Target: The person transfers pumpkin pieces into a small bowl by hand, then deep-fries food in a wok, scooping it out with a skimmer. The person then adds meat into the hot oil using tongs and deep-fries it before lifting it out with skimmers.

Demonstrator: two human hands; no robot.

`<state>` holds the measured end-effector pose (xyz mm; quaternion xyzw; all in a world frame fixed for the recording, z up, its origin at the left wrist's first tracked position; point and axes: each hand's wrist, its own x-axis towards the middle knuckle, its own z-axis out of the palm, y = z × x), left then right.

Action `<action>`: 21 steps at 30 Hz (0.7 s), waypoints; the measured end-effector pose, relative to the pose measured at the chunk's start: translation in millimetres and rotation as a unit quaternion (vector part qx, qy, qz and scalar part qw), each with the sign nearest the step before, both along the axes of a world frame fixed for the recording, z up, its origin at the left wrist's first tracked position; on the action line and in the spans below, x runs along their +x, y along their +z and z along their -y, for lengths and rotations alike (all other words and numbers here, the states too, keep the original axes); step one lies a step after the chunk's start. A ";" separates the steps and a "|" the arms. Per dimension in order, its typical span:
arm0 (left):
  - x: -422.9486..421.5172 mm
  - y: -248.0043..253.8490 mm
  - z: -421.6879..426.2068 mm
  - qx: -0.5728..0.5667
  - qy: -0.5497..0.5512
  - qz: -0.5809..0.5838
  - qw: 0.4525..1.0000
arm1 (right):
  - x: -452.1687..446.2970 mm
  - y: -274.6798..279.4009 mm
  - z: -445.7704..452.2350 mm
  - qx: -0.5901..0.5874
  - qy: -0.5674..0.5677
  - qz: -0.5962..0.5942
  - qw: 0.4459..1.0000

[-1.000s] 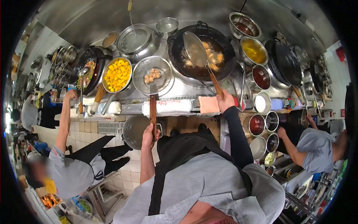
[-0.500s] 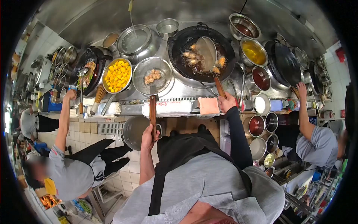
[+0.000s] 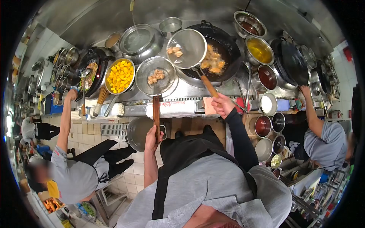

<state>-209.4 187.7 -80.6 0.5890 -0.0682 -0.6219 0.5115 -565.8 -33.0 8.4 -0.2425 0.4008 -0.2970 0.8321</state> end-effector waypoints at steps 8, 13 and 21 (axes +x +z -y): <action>-1.2 10.3 3.5 -0.008 -0.008 -0.006 1.000 | 65.2 -61.9 -17.6 -0.492 -0.054 -0.360 0.791; 1.1 5.4 0.2 -0.013 -0.008 -0.017 1.000 | 19.2 6.2 -3.8 -0.364 -0.091 -0.510 0.774; -1.5 9.7 1.2 -0.014 -0.014 -0.005 1.000 | -64.5 -20.1 26.1 -0.400 -0.170 -0.612 0.661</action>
